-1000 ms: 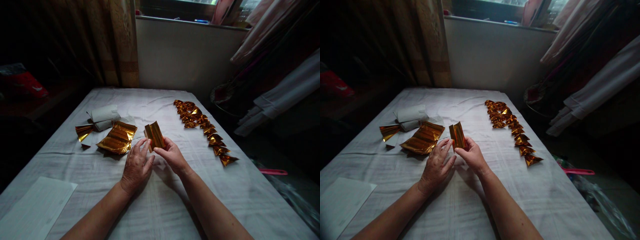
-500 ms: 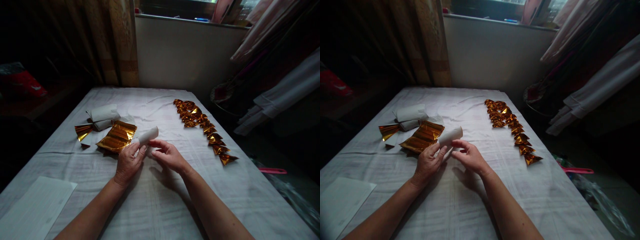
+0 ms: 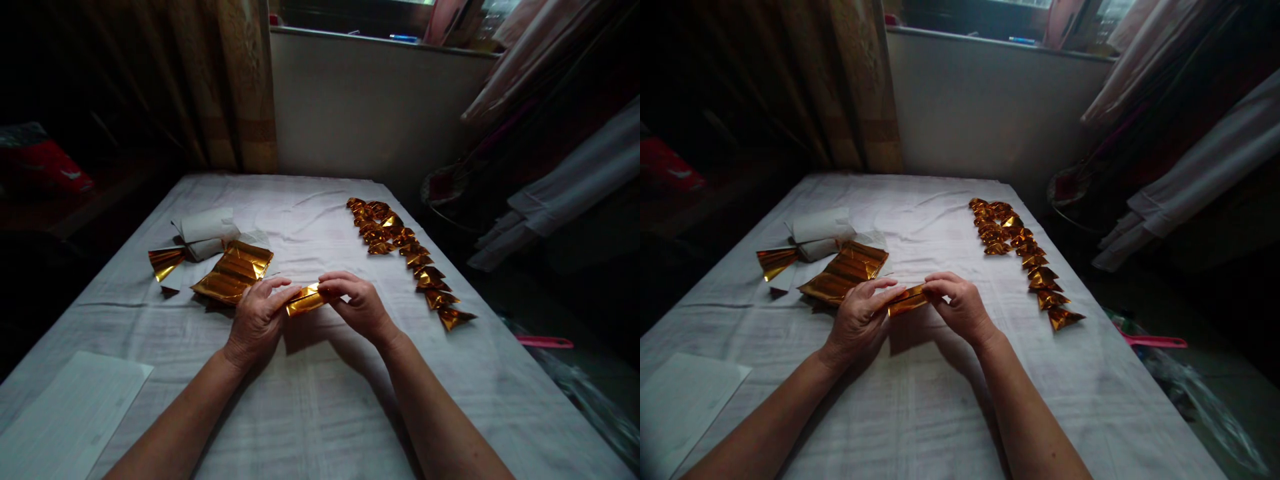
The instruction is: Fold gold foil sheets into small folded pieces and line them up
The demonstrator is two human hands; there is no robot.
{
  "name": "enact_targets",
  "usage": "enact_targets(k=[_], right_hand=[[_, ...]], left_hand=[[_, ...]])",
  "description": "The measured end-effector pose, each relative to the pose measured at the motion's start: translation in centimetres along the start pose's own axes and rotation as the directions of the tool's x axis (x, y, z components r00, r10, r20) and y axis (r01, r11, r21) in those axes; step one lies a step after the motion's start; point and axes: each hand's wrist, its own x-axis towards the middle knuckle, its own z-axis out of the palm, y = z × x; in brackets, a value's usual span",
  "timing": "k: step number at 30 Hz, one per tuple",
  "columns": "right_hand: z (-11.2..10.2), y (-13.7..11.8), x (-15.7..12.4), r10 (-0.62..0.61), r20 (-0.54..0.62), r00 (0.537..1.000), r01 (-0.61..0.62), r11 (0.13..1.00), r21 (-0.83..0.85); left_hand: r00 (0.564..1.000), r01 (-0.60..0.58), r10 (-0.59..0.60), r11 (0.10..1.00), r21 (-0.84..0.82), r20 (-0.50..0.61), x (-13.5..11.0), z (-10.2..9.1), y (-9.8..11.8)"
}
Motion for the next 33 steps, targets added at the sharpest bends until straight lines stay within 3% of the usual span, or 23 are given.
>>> enact_targets(k=[5,12,18,23,33], right_hand=[[0.6,0.0,-2.0,0.01,-0.128,0.992,-0.025,0.994,-0.111],[0.0,0.9,-5.2,0.132,0.067,0.989,-0.108,0.952,-0.285],[-0.4,1.4,-5.4,0.124,0.104,0.987,-0.069,0.904,-0.422],[-0.6,2.0,-5.1,0.202,0.027,0.979,-0.175,0.9,-0.399],[0.8,1.6,-4.4,0.307,-0.152,0.939,-0.343,0.829,-0.442]], left_hand=[[0.995,-0.029,0.023,0.998,0.056,0.099,-0.5,0.6,0.4],[0.943,-0.12,0.112,0.993,0.004,0.312,-1.0,1.3,1.9],[0.955,-0.058,0.063,0.998,-0.025,0.289,-1.3,1.6,1.9],[0.966,0.084,-0.079,0.996,-0.012,0.244,-1.3,1.8,1.9],[0.953,0.203,-0.213,0.977,0.067,0.217,-0.7,2.3,2.6]])
